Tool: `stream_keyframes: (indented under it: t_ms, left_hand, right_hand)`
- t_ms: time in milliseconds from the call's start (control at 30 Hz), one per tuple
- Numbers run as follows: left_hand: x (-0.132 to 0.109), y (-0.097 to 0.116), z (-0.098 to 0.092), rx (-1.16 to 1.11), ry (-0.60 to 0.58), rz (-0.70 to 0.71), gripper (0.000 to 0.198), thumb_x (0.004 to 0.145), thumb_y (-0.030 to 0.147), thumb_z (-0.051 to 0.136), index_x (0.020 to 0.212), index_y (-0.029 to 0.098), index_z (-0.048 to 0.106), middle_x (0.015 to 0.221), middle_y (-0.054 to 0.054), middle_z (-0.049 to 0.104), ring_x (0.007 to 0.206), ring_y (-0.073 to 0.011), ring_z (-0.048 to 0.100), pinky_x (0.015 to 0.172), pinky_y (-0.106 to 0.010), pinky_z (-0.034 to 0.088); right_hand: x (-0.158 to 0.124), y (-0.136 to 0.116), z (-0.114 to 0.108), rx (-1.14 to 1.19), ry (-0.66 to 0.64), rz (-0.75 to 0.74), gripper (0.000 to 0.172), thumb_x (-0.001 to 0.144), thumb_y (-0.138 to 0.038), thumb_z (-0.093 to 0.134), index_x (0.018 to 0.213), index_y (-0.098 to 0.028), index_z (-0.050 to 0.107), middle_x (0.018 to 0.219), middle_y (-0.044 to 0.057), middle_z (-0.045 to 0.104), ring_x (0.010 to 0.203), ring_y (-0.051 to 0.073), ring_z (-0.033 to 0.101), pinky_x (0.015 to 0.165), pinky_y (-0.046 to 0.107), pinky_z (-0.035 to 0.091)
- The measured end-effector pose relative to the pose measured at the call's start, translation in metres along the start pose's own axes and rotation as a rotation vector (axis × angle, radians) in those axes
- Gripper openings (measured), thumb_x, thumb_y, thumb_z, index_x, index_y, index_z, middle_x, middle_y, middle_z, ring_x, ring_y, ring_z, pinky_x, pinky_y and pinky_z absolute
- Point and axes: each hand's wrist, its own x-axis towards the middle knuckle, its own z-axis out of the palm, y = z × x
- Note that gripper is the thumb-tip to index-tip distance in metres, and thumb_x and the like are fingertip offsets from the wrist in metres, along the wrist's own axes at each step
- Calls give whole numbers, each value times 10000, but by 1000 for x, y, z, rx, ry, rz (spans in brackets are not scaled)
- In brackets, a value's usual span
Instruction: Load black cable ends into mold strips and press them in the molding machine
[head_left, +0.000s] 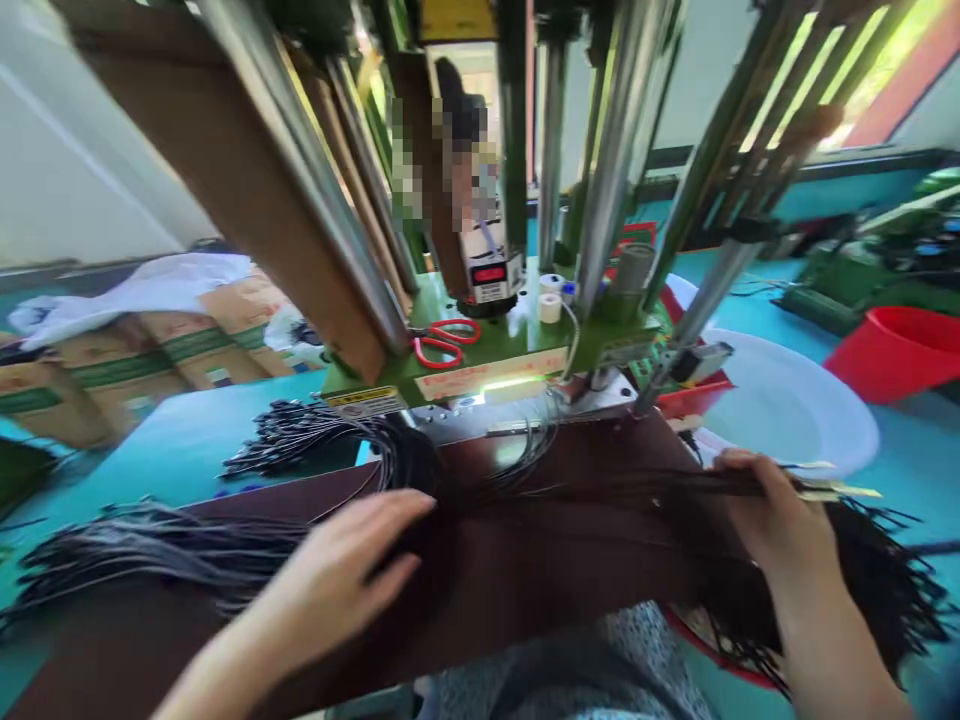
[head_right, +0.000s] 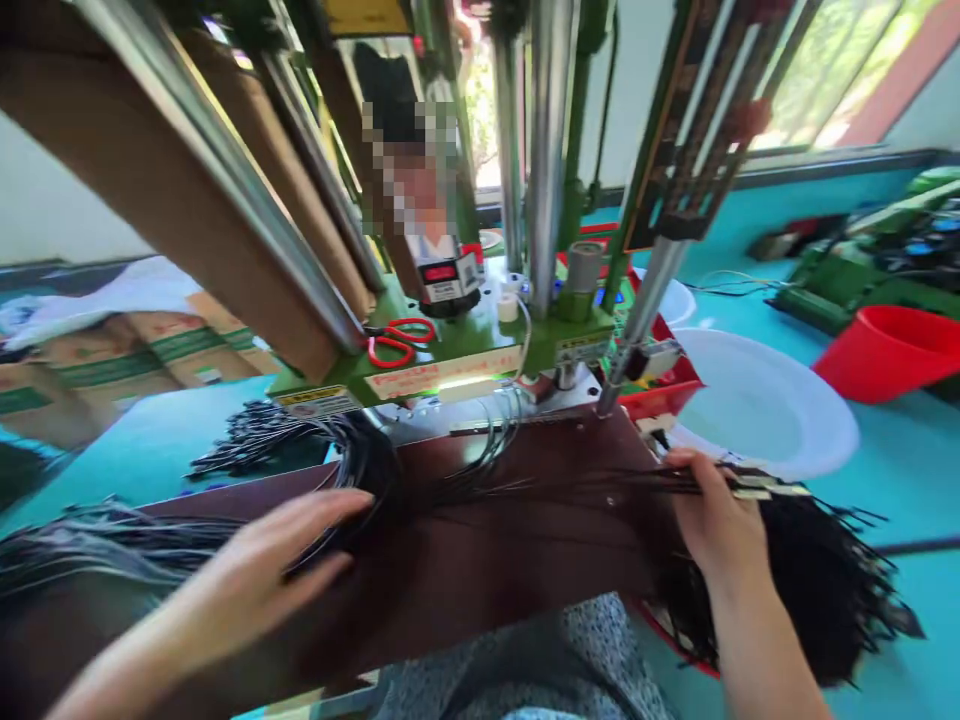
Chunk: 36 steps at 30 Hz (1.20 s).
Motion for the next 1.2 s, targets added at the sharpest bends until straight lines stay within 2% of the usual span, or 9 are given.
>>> stream_keyframes:
  t_ms: [67, 133, 233, 400, 567, 833, 967, 1100, 1200]
  left_hand:
    - [44, 71, 23, -107, -36, 197, 582, 758, 386, 555, 1293, 274, 355, 1290, -50, 492, 1158, -218, 461, 977, -359, 377]
    - [83, 123, 50, -140, -51, 285, 785, 671, 507, 622, 1323, 210, 304, 1351, -125, 405, 1210, -278, 390, 982, -435, 348]
    - [127, 159, 87, -76, -87, 289, 844, 621, 578, 627, 1279, 130, 347, 1255, -188, 462, 1119, -333, 443, 889, -474, 393]
    - [155, 171, 109, 43, -244, 342, 107, 840, 187, 421, 899, 161, 506, 848, -74, 573, 808, -220, 565, 695, -347, 456]
    - [153, 175, 98, -14, -212, 202, 159, 814, 96, 371, 944, 158, 438, 951, -89, 565, 868, -214, 580, 669, -322, 461]
    - [120, 183, 94, -299, -244, 22, 218, 769, 71, 355, 939, 198, 407, 864, -74, 603, 820, -227, 609, 666, -305, 423]
    - [106, 186, 84, -667, -320, 11, 178, 791, 181, 436, 966, 209, 450, 875, -59, 601, 823, -208, 587, 693, -300, 409]
    - [109, 198, 74, -1455, -772, 66, 404, 651, 441, 650, 903, 166, 495, 736, -23, 585, 608, -143, 562, 551, -248, 424]
    - [114, 217, 78, -1944, -667, -77, 466, 610, 547, 654, 802, 159, 481, 557, 23, 530, 393, -74, 457, 394, -190, 363]
  right_hand:
    - [-6, -3, -3, 78, -53, 55, 169, 682, -369, 667, 610, -216, 656, 699, 40, 554, 734, 193, 539, 734, 376, 442]
    - [-16, -8, -5, 105, -78, 81, 163, 685, -363, 673, 617, -214, 672, 736, 33, 569, 777, 187, 531, 739, 334, 447]
    - [-37, -12, -14, 79, -61, 131, 177, 696, -392, 674, 645, -222, 684, 771, 16, 580, 805, 170, 519, 700, 267, 459]
    - [-66, -3, -33, 107, -59, 203, 148, 745, -371, 648, 728, -232, 696, 826, 12, 613, 831, 163, 524, 722, 250, 466]
    - [-65, -1, -25, 308, -39, 328, 175, 730, -366, 666, 821, -217, 685, 809, 17, 638, 635, 157, 566, 608, 314, 497]
    - [-39, -27, 16, 317, -325, 360, 252, 731, -363, 652, 912, -189, 674, 873, 66, 673, 834, 209, 601, 792, 352, 439]
    - [-37, -35, 21, 217, -465, 328, 218, 764, -378, 612, 856, -196, 690, 851, 68, 679, 870, 226, 599, 861, 398, 403]
    - [-50, -41, 25, 42, -873, 225, 239, 805, -373, 557, 862, -190, 699, 1045, 72, 629, 1002, 236, 542, 928, 398, 363]
    - [-58, -39, 30, 34, -975, 311, 261, 782, -353, 583, 978, -208, 677, 1134, 71, 587, 1059, 245, 516, 939, 405, 366]
